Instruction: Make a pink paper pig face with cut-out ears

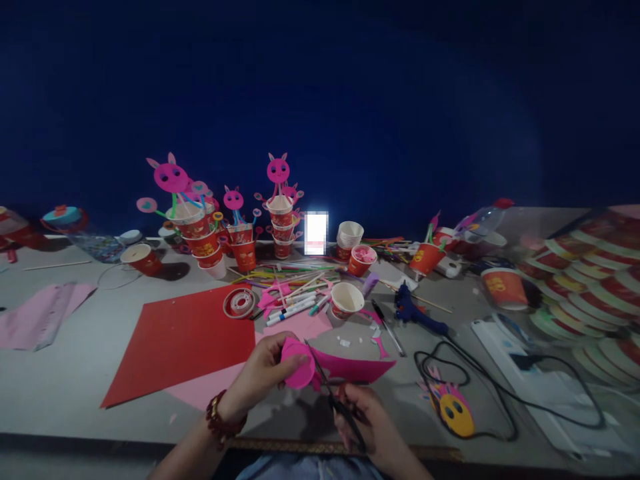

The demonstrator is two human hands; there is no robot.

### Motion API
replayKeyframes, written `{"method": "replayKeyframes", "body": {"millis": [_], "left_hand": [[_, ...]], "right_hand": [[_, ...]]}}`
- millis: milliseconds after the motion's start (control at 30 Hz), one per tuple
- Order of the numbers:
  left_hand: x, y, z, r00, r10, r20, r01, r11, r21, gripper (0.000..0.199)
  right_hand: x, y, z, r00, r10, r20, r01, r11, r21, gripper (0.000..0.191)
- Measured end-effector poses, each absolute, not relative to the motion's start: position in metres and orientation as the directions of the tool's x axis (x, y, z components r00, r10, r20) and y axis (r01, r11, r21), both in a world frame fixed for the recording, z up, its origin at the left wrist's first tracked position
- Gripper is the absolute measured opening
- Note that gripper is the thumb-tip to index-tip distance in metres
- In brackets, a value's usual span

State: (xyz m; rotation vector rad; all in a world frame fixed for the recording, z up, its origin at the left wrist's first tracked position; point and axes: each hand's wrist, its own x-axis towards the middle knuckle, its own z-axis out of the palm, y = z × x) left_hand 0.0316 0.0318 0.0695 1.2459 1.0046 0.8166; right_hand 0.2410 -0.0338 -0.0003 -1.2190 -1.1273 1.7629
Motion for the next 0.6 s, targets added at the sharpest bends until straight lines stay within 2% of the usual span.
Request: {"method": "replayKeyframes", "body": {"millis": [300,433,600], "left_hand": [[0.036,0.027,0.064,0.335,0.937,-0.1,-0.016,0.112,0.994,0.04],[0.035,0.025,0.062,0.388,0.914,-0.118,0.046,0.108,0.993,0.037],[0.034,0.024,0.062,0.391,0.914,-0.111,0.085,0.085,0.993,0.036]], "right_hand": [[0.238,-0.036,-0.001,-0.305,0.859,-0.412,-0.012,-0.436,-0.9,0.049],[0.234,-0.035,0.003,-0.266,0.84,-0.474,-0.004,-0.492,-0.87,0.053],[0.238,-0.032,0.018,-0.348,0.852,-0.391,-0.044,-0.431,-0.901,0.054]]}}
